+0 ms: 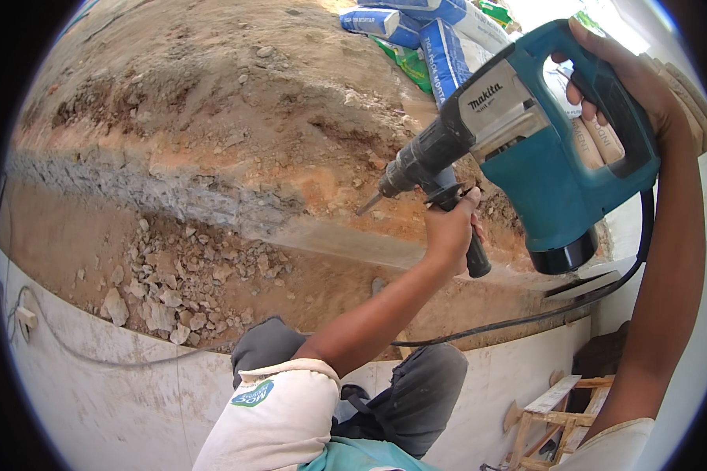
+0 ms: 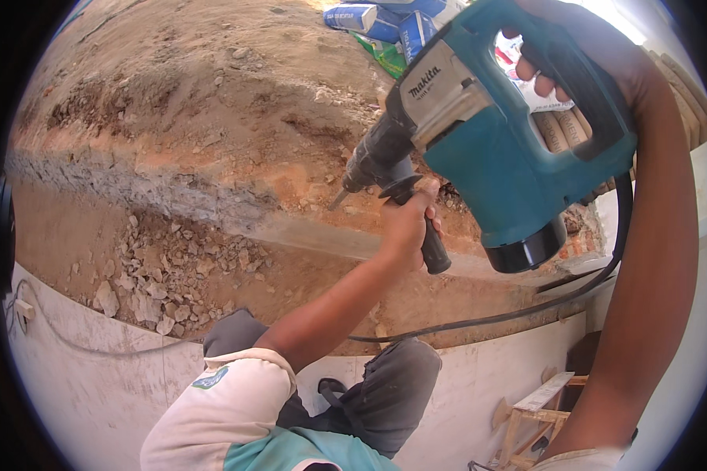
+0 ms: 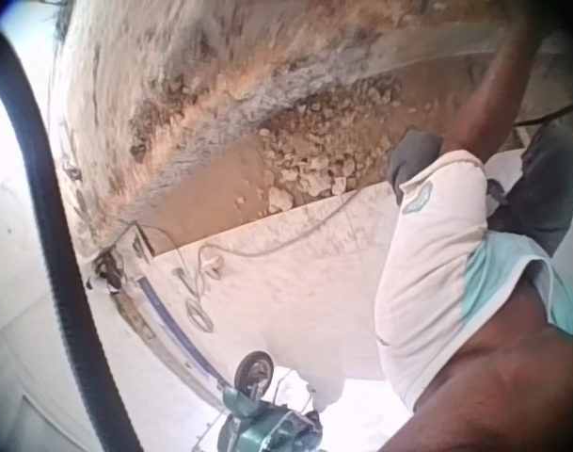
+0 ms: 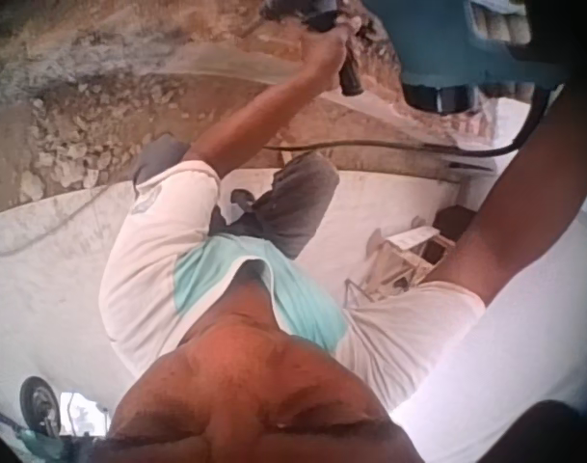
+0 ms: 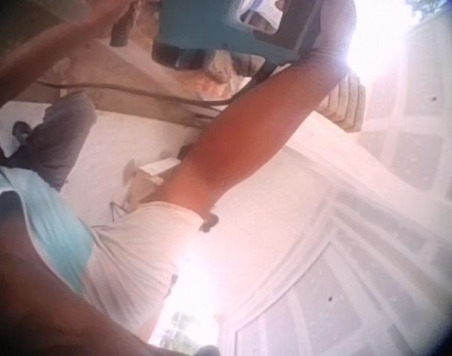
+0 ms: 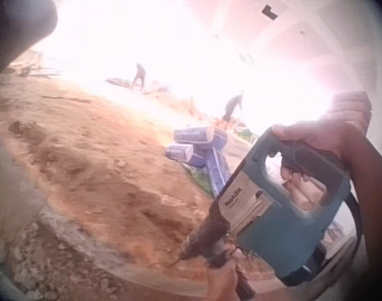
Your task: The person uses a power drill by hand to break or drill into a concrete ledge at a construction site.
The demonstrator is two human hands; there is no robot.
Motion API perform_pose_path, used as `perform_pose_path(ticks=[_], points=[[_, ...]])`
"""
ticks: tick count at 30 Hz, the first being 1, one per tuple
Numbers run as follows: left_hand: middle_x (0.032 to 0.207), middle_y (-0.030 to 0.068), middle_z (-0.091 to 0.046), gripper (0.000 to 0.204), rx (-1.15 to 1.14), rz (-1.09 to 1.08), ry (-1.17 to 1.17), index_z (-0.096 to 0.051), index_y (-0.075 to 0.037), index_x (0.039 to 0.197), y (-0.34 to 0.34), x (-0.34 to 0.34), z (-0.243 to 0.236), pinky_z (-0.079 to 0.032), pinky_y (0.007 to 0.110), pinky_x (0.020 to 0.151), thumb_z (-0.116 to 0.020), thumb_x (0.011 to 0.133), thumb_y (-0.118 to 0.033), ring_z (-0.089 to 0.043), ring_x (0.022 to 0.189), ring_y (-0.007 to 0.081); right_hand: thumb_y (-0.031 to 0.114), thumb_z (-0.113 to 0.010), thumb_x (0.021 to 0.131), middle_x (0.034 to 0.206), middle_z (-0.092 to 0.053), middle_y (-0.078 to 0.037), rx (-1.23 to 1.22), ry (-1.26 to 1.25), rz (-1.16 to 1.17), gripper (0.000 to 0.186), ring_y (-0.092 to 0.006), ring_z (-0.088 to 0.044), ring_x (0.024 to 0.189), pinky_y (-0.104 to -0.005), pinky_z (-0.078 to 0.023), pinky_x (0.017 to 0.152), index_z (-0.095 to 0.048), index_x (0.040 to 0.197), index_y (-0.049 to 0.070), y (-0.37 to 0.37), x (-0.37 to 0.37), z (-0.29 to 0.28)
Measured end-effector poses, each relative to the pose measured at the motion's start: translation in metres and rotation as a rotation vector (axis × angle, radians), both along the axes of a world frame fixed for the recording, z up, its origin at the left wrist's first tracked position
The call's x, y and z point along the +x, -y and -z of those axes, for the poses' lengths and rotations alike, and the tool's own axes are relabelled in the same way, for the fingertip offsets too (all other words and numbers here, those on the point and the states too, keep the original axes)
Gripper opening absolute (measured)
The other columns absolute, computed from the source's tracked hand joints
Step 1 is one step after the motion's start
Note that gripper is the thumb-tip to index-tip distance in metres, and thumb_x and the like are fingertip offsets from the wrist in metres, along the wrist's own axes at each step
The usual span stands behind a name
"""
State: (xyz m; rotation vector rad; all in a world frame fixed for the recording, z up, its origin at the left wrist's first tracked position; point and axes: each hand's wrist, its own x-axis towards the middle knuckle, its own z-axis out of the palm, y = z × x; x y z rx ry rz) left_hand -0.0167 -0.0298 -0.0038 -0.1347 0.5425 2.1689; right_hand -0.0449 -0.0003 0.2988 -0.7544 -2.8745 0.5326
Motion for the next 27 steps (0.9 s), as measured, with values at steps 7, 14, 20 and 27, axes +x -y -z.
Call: perform_pose_path(ticks=[7,14,20,27], points=[[0.062,-0.0004,-0.048,0.023,0.056,-0.08,0.029,-0.048,-0.01,0.083,-0.003,-0.008,-0.001,-0.047,0.033,0.048,-0.069,0.091,-0.017,-0.052,0.052,0.0147,0.058,-0.057,0.093,0.061,-0.062,-0.006,-0.001,0.007,-0.036,0.055,-0.0075,-0.058,0.044,-0.0164,-0.046,0.041,-0.062,0.103,0.004,0.0,-0.017,-0.001],[0.064,-0.0011,-0.048,0.023,0.052,-0.031,0.044,-0.047,-0.012,0.096,0.002,-0.011,-0.005,-0.048,0.033,0.049,-0.068,0.092,-0.018,-0.054,0.055,0.014,0.058,-0.057,0.093,0.061,-0.062,-0.006,0.026,-0.014,-0.041,0.055,-0.0074,-0.058,0.043,-0.0164,-0.045,0.041,-0.062,0.103,0.004,0.008,-0.014,0.0],[0.064,-0.0014,-0.048,0.021,0.082,-0.023,0.031,-0.049,-0.011,0.093,0.009,-0.007,-0.016,-0.048,0.034,0.049,-0.069,0.091,-0.019,-0.053,0.055,0.0135,0.057,-0.057,0.093,0.061,-0.061,-0.006,0.043,-0.031,-0.044,0.054,-0.0073,-0.057,0.043,-0.0164,-0.045,0.041,-0.061,0.103,0.004,0.015,-0.012,0.0],[0.063,-0.0013,-0.049,0.019,0.045,-0.047,0.011,-0.052,-0.011,0.089,0.004,-0.004,-0.005,-0.048,0.033,0.05,-0.069,0.09,-0.019,-0.054,0.054,0.0132,0.057,-0.057,0.093,0.061,-0.061,-0.006,0.067,-0.047,-0.033,0.054,-0.0072,-0.057,0.043,-0.0164,-0.044,0.041,-0.061,0.103,0.004,0.019,-0.005,0.005]])
